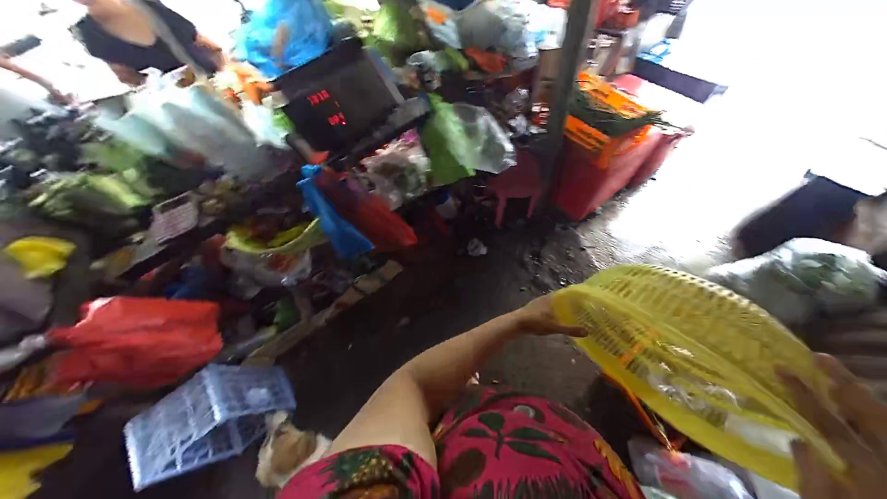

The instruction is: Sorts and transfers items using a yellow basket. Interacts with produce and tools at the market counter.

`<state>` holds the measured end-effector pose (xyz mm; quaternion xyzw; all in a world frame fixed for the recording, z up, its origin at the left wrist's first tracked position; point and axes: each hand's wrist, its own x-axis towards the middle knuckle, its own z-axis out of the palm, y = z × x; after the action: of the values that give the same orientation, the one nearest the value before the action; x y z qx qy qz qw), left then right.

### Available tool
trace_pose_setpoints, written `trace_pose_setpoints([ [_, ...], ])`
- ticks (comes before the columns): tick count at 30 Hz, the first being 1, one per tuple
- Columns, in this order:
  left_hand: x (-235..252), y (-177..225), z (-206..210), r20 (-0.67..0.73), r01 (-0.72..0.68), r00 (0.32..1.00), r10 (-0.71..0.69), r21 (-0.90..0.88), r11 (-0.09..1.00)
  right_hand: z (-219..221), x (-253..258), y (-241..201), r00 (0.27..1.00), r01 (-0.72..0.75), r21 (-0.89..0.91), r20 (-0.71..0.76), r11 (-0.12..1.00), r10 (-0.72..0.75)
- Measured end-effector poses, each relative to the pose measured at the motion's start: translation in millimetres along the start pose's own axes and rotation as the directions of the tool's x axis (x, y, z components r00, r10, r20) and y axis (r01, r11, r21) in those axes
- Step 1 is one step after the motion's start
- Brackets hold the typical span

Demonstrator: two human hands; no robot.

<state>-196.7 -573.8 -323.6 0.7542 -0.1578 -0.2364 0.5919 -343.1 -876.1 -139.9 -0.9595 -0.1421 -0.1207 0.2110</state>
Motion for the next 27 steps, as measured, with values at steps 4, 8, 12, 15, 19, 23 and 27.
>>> trace_pose_setpoints([
  [4, -82.9, -27.3, -103.0, -0.482, -0.053, 0.867, -0.130, -0.349, 0.936, 89.7, 89.6, -51.3, 0.971, 0.236, 0.244, -0.028, 0.941, -0.236],
  [8, -141.5, -26.4, -187.8, -0.640, -0.061, 0.731, -0.237, -0.408, 0.911, 154.6, 160.6, -103.2, 0.998, -0.048, 0.555, 0.064, 0.831, 0.015],
  [12, -169.7, -17.9, -226.7, -0.636, -0.093, 0.742, -0.215, -0.414, 0.905, 218.1, 226.0, -146.3, 0.874, -0.480, 0.669, 0.307, 0.567, 0.377],
  [15, -176.7, -32.3, -244.1, -0.519, -0.248, 0.854, -0.030, -0.458, 0.854, 250.4, 280.0, -130.3, 0.781, -0.603, 0.666, 0.381, 0.440, 0.495],
  [19, -190.7, -64.4, -273.2, -0.848, -0.294, 0.530, -0.006, -0.190, 0.937, 278.0, 354.6, -84.6, 0.709, -0.632, 0.710, 0.368, 0.310, 0.602],
  [23, -224.4, -99.8, -309.9, -0.906, -0.087, 0.402, -0.134, -0.184, 0.979, 294.4, 429.9, -63.2, 0.693, -0.580, 0.792, 0.355, 0.192, 0.627],
  [27, -230.8, -114.9, -327.0, -0.839, 0.016, 0.332, -0.431, -0.452, 0.892, 323.6, 528.3, -59.2, 0.733, -0.510, 0.849, 0.345, 0.138, 0.586],
])
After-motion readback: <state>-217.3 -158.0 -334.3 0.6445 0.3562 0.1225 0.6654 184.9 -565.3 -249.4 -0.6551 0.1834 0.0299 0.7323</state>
